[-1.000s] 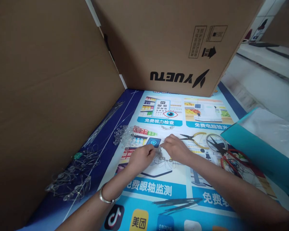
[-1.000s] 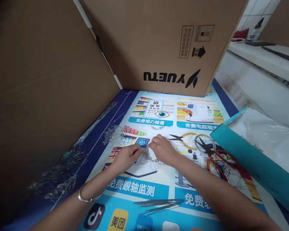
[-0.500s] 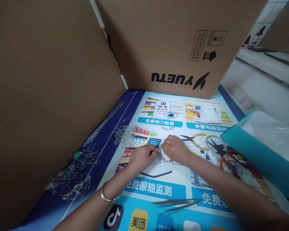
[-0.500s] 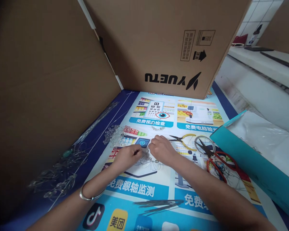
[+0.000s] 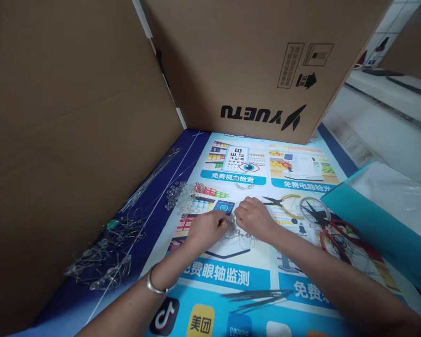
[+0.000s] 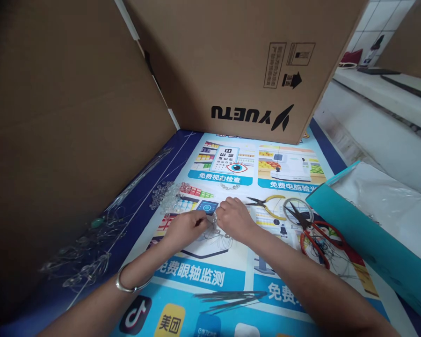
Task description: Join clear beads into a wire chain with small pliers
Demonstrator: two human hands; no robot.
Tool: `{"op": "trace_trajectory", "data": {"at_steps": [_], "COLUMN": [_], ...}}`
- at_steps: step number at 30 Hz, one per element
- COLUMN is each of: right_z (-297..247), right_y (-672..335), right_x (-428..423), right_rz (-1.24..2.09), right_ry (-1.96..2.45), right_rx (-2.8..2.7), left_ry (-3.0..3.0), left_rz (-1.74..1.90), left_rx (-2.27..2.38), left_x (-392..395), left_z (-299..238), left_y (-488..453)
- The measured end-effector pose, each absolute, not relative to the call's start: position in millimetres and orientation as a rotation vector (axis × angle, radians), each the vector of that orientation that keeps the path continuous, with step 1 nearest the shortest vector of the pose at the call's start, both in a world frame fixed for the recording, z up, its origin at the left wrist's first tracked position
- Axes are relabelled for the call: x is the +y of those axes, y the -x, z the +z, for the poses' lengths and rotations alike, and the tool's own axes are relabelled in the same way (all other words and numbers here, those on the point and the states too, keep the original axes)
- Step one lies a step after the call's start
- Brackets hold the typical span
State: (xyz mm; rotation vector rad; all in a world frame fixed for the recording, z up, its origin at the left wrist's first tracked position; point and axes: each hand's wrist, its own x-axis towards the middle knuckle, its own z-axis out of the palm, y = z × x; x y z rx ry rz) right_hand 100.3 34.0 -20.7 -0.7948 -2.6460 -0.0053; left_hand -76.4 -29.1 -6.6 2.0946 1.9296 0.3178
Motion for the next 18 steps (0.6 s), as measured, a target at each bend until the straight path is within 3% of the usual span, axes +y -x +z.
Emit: {"op": "trace_trajectory", "data": {"at_steps": [11,18], "right_z": [-3,2], "right_y": [-129,-121], "right_x": [32,22], "right_rz": [0.143,0.127], "right_ry": [0.779,0.891], "right_rx": [-2.573,-2.669], "left_ry": [-2.018,-2.343], "left_rz": [0.516,0.821], "left_rx": [1.864,1.622], "left_x": [-39,-45], "left_z": [3,3], "left_y": [82,81]}}
